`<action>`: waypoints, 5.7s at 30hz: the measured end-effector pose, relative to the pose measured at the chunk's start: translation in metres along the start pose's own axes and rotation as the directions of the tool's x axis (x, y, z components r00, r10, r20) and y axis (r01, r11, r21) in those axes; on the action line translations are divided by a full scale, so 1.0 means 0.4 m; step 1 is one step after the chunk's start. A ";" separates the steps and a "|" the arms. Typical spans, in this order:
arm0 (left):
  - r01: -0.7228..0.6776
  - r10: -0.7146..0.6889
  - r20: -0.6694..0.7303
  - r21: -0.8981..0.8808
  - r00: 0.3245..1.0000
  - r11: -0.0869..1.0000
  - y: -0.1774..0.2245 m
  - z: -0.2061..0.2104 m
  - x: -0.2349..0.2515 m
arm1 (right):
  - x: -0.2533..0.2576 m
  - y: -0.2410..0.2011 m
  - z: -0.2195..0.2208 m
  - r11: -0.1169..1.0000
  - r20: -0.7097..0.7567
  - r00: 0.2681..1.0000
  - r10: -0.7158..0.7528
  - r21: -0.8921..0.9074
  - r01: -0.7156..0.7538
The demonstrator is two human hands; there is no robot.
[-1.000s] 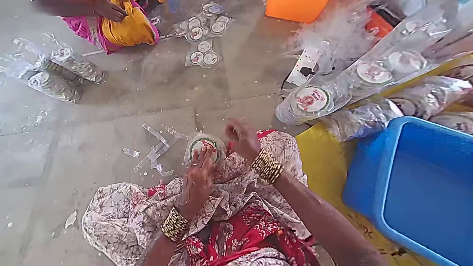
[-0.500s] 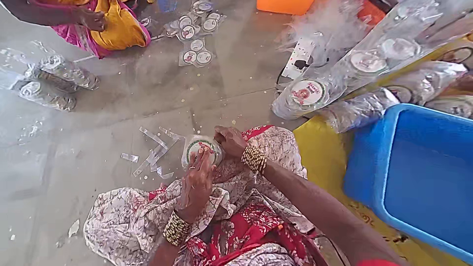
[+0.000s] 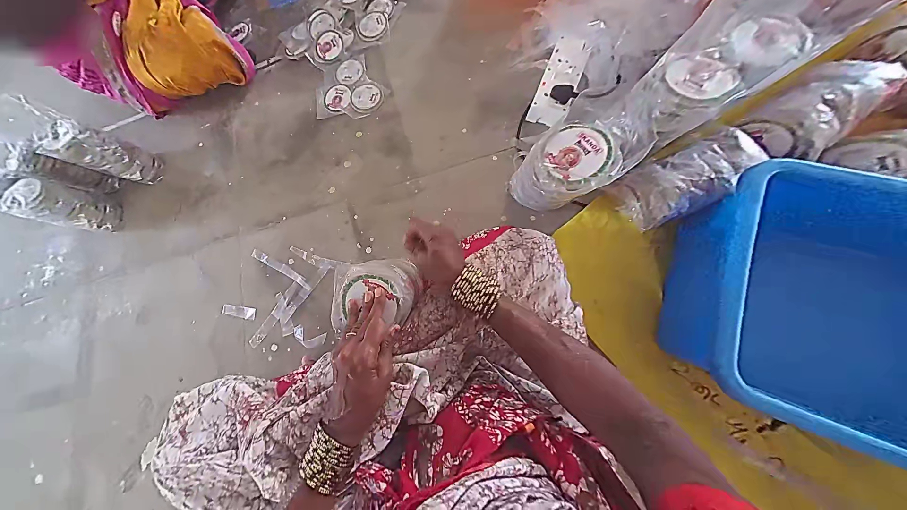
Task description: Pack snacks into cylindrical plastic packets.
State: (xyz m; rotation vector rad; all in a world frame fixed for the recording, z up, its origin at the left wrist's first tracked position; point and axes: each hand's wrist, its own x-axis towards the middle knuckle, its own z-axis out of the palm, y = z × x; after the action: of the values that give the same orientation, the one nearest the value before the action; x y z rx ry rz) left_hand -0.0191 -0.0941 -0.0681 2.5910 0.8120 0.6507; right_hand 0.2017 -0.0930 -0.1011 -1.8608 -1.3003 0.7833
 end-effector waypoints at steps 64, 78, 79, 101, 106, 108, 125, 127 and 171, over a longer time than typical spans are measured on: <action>0.045 -0.048 0.104 0.032 0.993 0.998 0.018 -0.008 -0.012 | 0.178 0.145 0.054 0.927 0.124 0.919 0.375 -0.019 -0.375; -0.027 0.016 0.169 0.065 0.986 0.998 0.001 -0.019 0.010 | 0.183 0.135 0.081 0.948 0.382 0.871 0.309 -0.192 -0.252; -0.045 0.036 0.191 0.047 0.981 0.998 -0.005 -0.024 0.015 | 0.192 0.130 0.072 0.951 0.270 0.913 0.305 -0.146 -0.274; -0.355 0.447 0.310 -0.310 0.839 0.882 -0.107 -0.021 0.031 | 0.172 -0.035 -0.031 0.966 0.325 0.912 -0.252 0.020 0.260; -0.376 0.496 0.343 -0.361 0.798 0.854 -0.116 -0.047 0.037 | 0.178 -0.036 0.017 0.959 0.638 0.757 -0.146 -0.096 0.265; -0.386 0.527 0.363 -0.393 0.769 0.835 -0.123 -0.054 0.034 | 0.187 -0.048 0.009 0.942 0.670 0.726 -0.156 -0.119 0.313; -0.474 0.637 0.467 -0.427 0.613 0.770 -0.106 -0.059 0.063 | 0.213 0.048 0.048 0.978 0.674 0.737 -0.047 -0.121 0.172; -0.477 0.640 0.459 -0.430 0.616 0.767 -0.108 -0.054 0.055 | 0.237 0.046 0.038 0.988 0.537 0.843 -0.041 -0.102 0.113; -0.427 0.608 0.456 -0.442 0.650 0.789 -0.084 -0.026 0.042 | 0.234 -0.074 0.085 0.947 0.869 0.478 -0.124 -0.041 0.320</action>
State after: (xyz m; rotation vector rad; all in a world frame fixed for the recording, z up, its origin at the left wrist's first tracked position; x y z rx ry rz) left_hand -0.0271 -0.0559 -0.0691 2.4924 -0.2481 0.0582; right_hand 0.1878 0.0099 -0.1025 -1.3498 -2.2660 1.6039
